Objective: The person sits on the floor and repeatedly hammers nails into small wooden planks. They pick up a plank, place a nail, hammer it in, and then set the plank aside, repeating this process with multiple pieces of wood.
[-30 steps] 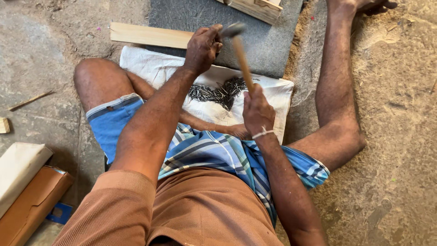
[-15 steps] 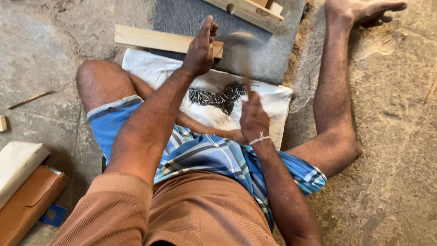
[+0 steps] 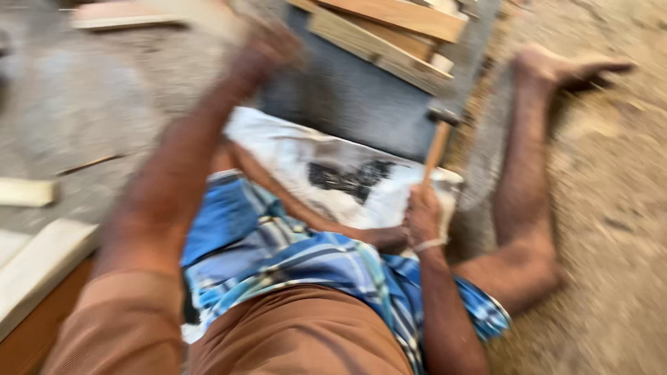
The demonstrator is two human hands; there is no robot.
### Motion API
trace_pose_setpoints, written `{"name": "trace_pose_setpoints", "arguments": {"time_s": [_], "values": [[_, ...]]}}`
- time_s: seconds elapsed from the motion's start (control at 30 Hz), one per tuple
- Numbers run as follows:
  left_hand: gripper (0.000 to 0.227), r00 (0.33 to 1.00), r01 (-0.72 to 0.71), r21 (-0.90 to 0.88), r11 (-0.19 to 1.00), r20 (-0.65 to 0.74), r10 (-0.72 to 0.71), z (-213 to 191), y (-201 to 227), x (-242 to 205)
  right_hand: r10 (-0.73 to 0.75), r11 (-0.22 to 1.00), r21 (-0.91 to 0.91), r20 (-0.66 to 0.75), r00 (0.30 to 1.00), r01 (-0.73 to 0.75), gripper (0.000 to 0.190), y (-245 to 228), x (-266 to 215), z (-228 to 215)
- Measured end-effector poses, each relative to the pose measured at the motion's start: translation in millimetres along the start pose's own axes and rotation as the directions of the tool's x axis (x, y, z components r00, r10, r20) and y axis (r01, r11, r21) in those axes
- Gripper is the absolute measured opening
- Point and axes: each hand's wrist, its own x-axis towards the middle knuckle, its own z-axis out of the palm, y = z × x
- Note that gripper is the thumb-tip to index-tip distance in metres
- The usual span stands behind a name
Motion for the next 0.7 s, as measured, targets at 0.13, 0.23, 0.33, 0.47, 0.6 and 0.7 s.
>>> {"name": "trace_pose_setpoints", "arguments": {"time_s": [0.13,0.23,0.33,0.47,0.6,0.7], "values": [[0.043,0.932,0.351,-0.328,0.877,0.030,-0.362,44,-16,13,-0.025,0.999,0.032,-0.033,0.999,0.026,0.022,4,15,15],[0.038,0.880,0.473,-0.442,0.762,0.199,-0.431,54,4,44,-0.050,0.998,0.026,-0.018,0.999,0.051,0.021,-3,16,23],[0.068,0.975,0.131,-0.301,0.945,-0.136,-0.178,38,56,97,-0.033,0.998,0.051,-0.002,0.999,0.033,0.017,-9,11,19],[0.069,0.983,0.177,-0.405,0.897,0.038,-0.177,-6,101,121,-0.009,0.997,0.075,-0.054,0.999,0.013,0.023,-13,-1,17],[0.057,0.988,0.114,-0.599,0.792,0.154,-0.026,-11,104,102,0.004,0.997,0.078,-0.100,0.995,0.003,0.021,-5,12,20],[0.042,0.997,0.031,-0.630,0.776,-0.032,-0.066,-4,119,70,-0.035,0.994,0.101,-0.083,0.996,0.043,0.021,7,10,4]]}}
